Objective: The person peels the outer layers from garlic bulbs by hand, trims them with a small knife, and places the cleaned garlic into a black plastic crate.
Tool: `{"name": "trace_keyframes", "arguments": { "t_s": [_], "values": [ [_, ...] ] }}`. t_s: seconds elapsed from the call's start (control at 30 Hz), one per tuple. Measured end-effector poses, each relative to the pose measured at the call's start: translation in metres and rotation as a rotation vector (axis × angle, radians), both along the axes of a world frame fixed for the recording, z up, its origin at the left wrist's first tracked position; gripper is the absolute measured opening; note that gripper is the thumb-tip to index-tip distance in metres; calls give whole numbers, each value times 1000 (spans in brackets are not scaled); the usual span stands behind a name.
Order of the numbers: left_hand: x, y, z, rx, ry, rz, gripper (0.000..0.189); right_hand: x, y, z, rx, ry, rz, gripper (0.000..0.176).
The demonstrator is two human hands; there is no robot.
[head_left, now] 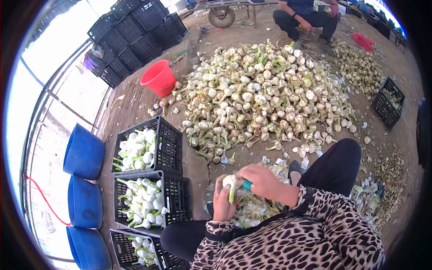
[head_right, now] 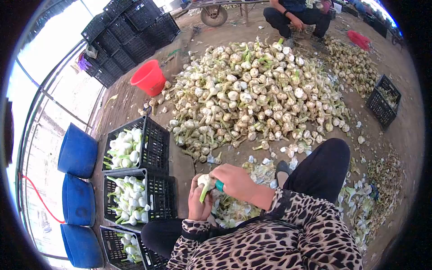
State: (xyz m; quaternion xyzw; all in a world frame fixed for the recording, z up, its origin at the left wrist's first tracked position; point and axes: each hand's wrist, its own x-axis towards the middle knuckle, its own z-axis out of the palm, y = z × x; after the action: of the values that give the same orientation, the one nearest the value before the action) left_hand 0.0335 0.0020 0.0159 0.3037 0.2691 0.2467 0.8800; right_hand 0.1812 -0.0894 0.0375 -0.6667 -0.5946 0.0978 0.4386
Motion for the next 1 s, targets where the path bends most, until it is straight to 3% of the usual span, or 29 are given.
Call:
{"name": "trace_keyframes", "arguments": {
  "t_s": [0.2,0.3,0.47,0.6,0.7,0.8,1.0],
  "values": [
    [-2,1,-14,99,49,45,28,-7,4,-9,70,-365,-8,24],
    [-1,-1,-12,93,53,56,28,-6,5,-7,38,-413,-46,24],
    [-5,2,-5,119,125,-130,33,15,11,-18,-23,-303,-139,21],
    [-5,1,-5,149,123,-147,36,41,7,-36,-320,-327,-224,19],
    [-8,2,-9,123,110,-110,33,39,-1,-36,-567,-211,-37,16],
    [-6,5,-11,171,130,-72,32,13,-6,1,-102,319,-34,14],
    [1,-3,-10,128,76,-20,31,-4,-2,-11,-46,-18,-1,22]
  ]
}}
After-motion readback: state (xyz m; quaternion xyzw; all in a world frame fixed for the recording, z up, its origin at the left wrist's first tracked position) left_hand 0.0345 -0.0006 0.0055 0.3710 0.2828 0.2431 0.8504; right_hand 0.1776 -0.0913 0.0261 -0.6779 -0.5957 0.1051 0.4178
